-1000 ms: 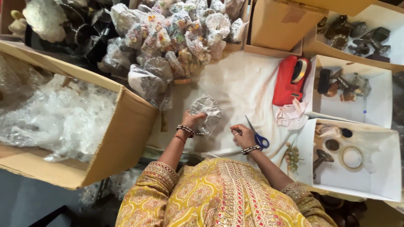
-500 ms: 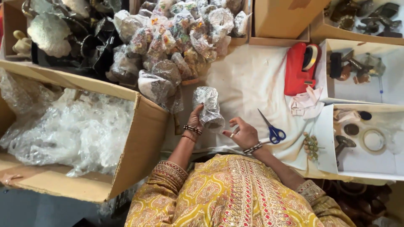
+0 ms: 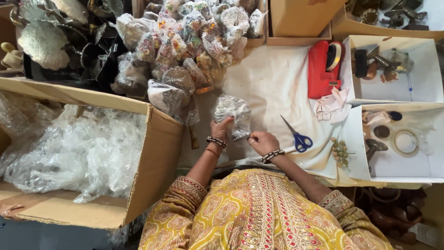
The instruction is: The person unwraps a decorative metal item from bubble wrap using scissors, then wipes it with a cloth. The person repeats this process with another decorative item, cleaning it thoroughly with the cloth.
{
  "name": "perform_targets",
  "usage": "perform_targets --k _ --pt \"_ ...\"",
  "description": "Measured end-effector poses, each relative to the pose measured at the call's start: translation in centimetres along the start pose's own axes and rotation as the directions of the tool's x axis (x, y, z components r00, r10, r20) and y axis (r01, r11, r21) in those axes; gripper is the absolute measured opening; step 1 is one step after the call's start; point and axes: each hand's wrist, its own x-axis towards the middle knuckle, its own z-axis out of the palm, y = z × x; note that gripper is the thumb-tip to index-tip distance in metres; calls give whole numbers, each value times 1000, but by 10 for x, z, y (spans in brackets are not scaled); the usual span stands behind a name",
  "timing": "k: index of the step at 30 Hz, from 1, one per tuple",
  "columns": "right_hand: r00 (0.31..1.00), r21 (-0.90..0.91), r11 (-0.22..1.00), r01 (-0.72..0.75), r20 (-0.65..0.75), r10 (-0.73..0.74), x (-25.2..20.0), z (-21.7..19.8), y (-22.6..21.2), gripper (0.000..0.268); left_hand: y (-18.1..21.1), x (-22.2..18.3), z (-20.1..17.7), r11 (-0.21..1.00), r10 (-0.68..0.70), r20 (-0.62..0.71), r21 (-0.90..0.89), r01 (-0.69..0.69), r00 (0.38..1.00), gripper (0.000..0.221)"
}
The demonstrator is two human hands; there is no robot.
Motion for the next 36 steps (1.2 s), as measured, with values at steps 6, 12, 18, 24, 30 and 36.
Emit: perform_targets --k 6,12,18,24,30,36 --pt "963 223 970 93 -266 -31 4 -27 -16 26 26 -36 36 823 254 25 520 -229 967 55" --pt "931 216 971 103 -365 -18 1 -23 -39 40 45 -87 83 287 543 342 783 -552 767 50" --pt "919 199 980 16 -389 63 1 -20 -29 58 43 -111 95 -36 461 596 753 -658 657 57" --pt "879 382 923 55 -457 136 10 -7 -6 50 67 -126 110 -214 256 714 699 -683 651 90" --pt "841 581 801 146 -500 209 36 19 75 48 85 -112 95 -29 304 800 551 -834 518 60" --pt "903 672 733 103 -373 214 28 0 66 53 149 -97 114 83 360 715 616 -784 600 46"
